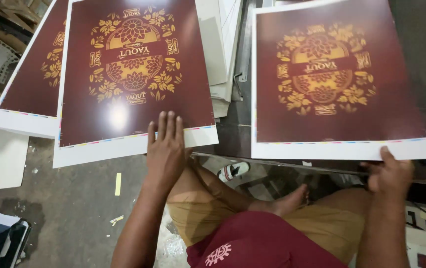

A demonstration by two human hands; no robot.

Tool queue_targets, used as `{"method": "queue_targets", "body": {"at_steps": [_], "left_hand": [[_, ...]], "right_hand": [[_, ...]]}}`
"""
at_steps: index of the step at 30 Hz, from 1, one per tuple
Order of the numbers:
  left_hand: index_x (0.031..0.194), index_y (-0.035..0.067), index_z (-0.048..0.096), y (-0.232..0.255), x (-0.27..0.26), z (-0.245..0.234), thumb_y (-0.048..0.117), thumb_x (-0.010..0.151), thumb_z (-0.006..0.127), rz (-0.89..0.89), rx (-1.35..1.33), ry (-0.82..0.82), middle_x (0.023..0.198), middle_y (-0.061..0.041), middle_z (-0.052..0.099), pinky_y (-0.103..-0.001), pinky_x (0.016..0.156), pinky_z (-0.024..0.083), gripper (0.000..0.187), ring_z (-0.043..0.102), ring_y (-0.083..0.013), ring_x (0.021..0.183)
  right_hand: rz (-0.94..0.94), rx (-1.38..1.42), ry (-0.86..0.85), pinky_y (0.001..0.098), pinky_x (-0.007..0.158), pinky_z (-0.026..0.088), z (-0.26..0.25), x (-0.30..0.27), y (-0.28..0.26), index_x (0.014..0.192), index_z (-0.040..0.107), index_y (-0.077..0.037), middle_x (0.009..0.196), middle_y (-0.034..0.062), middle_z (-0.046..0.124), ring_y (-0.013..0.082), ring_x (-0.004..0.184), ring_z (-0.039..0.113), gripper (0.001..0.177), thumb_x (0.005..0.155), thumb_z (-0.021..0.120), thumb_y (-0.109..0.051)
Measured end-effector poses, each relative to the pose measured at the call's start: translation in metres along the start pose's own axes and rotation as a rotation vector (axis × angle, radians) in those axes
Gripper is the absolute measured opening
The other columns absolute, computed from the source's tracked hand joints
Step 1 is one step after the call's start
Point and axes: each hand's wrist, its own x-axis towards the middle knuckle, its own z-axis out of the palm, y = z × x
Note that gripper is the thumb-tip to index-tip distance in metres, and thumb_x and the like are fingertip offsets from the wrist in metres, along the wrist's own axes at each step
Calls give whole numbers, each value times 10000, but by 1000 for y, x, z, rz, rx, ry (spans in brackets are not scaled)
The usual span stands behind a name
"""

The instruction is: The person sits on the floor and repeatedly picks up maroon printed sheets from a pile on the left, placing them onto a stack on the right. The person handles the sheets by hand, aligning them as they are moved between the two piles.

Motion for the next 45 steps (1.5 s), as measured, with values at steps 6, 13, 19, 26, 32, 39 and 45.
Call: {"method": "queue_targets", "body": {"at_steps": [6, 13, 19, 26, 32, 39, 45], "left_hand": [[1276, -29, 648, -18, -15, 17, 182, 906, 711, -33, -40, 169, 1322, -216, 686, -447, 1037, 515, 431, 648, -348, 1259], [1097, 29, 700, -18, -4, -9, 108, 945, 681, -66, -252, 291, 1125, -150, 768, -434, 874, 592, 172, 746, -307, 1062], [1154, -31, 662, -7, -7, -25, 76, 836, 647, 58, -156, 135, 1186, -228, 739, -428, 871, 589, 336, 725, -367, 1113], [1104, 37, 674, -21, -19, -26, 54, 897, 666, -15, -224, 176, 1109, -170, 765, -425, 740, 600, 207, 754, -327, 967], [1010, 77, 715, -21, -15, -33, 114, 939, 741, -124, -321, 269, 889, -129, 753, -436, 604, 544, 84, 718, -315, 747], [1050, 67, 713, -11, -8, -24, 90, 849, 757, -34, -322, 286, 998, -134, 769, -415, 679, 581, 207, 743, -311, 844], [1085, 73, 715, -7, -12, -31, 64, 840, 756, -78, -321, 319, 1069, -125, 774, -412, 693, 579, 248, 746, -318, 890]], "right_hand": [[-72, -92, 101, 357, 690, 605, -57, 4, 8, 1522, 496, -27, 1303, 113, 655, 238, 1019, 702, 426, 1103, 564, 7], [-27, -154, 110, 353, 673, 614, -44, 39, 20, 1514, 498, -67, 1293, 93, 665, 231, 988, 711, 426, 1096, 568, -26], [50, -197, 43, 359, 613, 588, -14, 103, 33, 1428, 496, -78, 1151, 95, 659, 201, 865, 673, 326, 1117, 586, -114], [113, -273, 72, 360, 651, 603, -2, 150, 33, 1365, 515, -40, 1145, 110, 678, 216, 870, 702, 272, 1124, 597, -136], [86, -245, 21, 358, 623, 571, -3, 158, 37, 1389, 519, -62, 1152, 117, 659, 209, 856, 666, 283, 1120, 582, -120], [136, -256, 68, 383, 634, 587, 13, 244, 59, 1339, 519, -52, 1135, 117, 676, 226, 857, 698, 268, 1097, 589, -143], [237, -204, 50, 390, 660, 584, 45, 228, 40, 1399, 471, -41, 1142, 139, 705, 261, 923, 744, 347, 1120, 558, -228]]}}
